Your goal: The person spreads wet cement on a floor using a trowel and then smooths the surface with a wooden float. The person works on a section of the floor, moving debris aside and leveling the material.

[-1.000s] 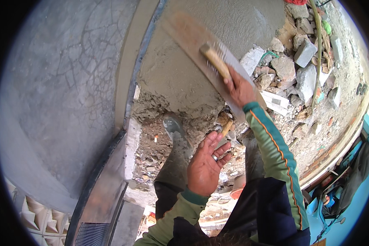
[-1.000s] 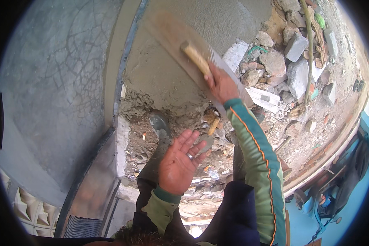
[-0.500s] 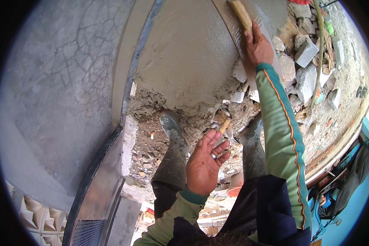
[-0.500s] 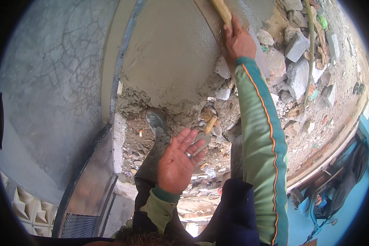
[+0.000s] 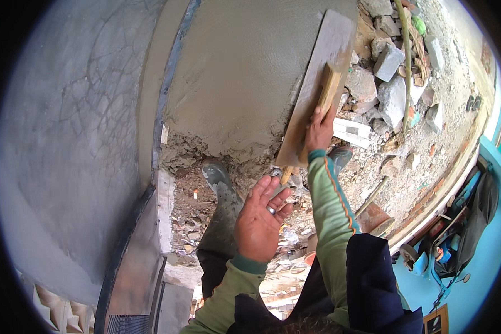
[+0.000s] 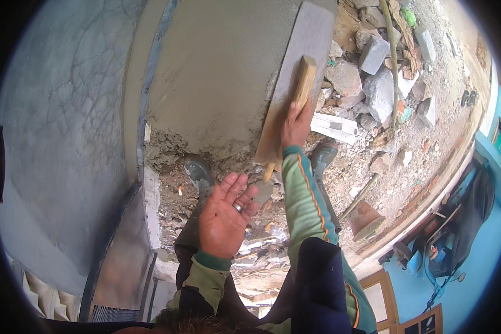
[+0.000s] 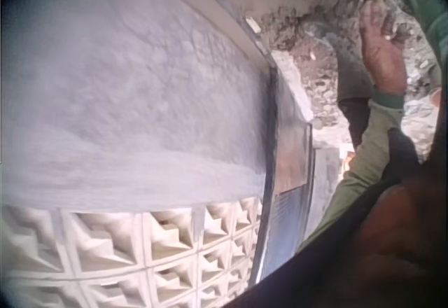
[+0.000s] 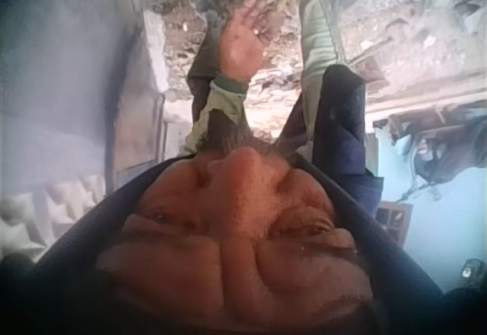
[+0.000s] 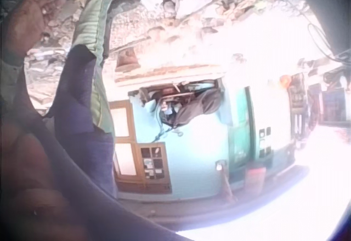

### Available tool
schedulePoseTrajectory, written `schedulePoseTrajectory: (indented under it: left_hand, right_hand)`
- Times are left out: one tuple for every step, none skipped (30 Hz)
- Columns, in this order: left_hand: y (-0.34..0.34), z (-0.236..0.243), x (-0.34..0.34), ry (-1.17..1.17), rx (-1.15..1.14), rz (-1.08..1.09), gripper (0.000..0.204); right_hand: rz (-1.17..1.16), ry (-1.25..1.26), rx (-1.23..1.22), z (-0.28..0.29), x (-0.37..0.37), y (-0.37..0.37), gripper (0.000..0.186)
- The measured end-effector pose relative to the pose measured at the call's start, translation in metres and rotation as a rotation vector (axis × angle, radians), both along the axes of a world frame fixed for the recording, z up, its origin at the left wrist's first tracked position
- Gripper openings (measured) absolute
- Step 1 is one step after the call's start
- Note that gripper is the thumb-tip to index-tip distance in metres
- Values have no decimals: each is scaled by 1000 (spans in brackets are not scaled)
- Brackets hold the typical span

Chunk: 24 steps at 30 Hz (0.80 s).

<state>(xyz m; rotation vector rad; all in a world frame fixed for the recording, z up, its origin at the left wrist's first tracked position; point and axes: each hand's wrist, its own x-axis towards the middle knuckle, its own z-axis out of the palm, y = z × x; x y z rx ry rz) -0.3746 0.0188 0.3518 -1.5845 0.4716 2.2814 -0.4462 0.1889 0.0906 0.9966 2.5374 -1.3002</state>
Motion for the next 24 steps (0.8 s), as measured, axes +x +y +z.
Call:
schedulePoseTrajectory:
  left_hand:
    - [0, 0, 0, 2, 7, 4, 53]
    - [-1, 1, 1, 2, 8, 12, 53]
    - [-2, 0, 2, 3, 8, 22, 53]
    - [-1, 0, 2, 11, 13, 19, 53]
    - [0, 0, 2, 17, 19, 14, 53]
    - [1, 1, 3, 23, 24, 11, 53]
    - [1, 2, 1, 26, 24, 5, 53]
    - [1, 3, -1, 28, 22, 1, 53]
    - [1, 4, -1, 31, 19, -1, 53]
    - [2, 5, -1, 36, 25, -9, 53]
    - [2, 4, 0, 42, 22, -11, 53]
    - [2, 5, 0, 48, 20, -13, 53]
    - [2, 6, -1, 48, 19, -15, 54]
    - [2, 7, -1, 48, 17, -18, 54]
    - [3, 8, -2, 48, 16, -20, 54]
    - [2, 7, -1, 50, 12, -19, 54]
    - [3, 6, 0, 52, 8, -18, 54]
    - [3, 6, 1, 55, 5, -18, 55]
    - [3, 5, 2, 58, 11, -18, 55]
    - [4, 5, 2, 62, 17, -18, 55]
    - [4, 5, 3, 66, 25, -18, 55]
    - [4, 4, 4, 64, 21, -14, 55]
    - [4, 5, 5, 63, 17, -8, 55]
    - [4, 5, 6, 64, 11, 0, 55]
  right_hand:
    - [-87, 0, -66, -4, 35, -2, 53]
    - [-200, 11, -180, 2, 65, -10, 53]
    - [-285, 3, -268, 15, 90, -16, 52]
    - [-371, -4, -354, 26, 108, -19, 52]
    - [-418, 9, -374, 34, 117, -18, 52]
    - [-464, 21, -395, 42, 125, -17, 53]
    - [-509, 36, -418, 49, 125, -15, 54]
    - [-485, 41, -419, 51, 120, -11, 53]
    - [-460, 45, -420, 49, 111, -7, 53]
    - [-435, 53, -420, 51, 98, -1, 53]
    - [-344, 62, -412, 52, 85, 4, 48]
    - [-318, 54, -468, 51, 75, 10, 46]
    - [-290, 46, -526, 50, 67, 15, 44]
    - [-262, 37, -584, 49, 60, 20, 43]
    - [-238, 57, -634, 49, 54, 23, 37]
    - [-213, 61, -628, 52, 49, 21, 39]
    - [-189, 65, -621, 55, 44, 19, 40]
    - [-164, 69, -614, 57, 42, 17, 42]
    - [-140, 78, -545, 56, 45, 16, 44]
    - [-117, 87, -476, 56, 52, 14, 47]
    - [-93, 96, -406, 56, 59, 12, 49]
    - [-107, 19, -436, 61, 70, 8, 51]
    - [-118, -58, -465, 71, 86, 2, 54]
    - [-127, -135, -496, 81, 102, -4, 56]
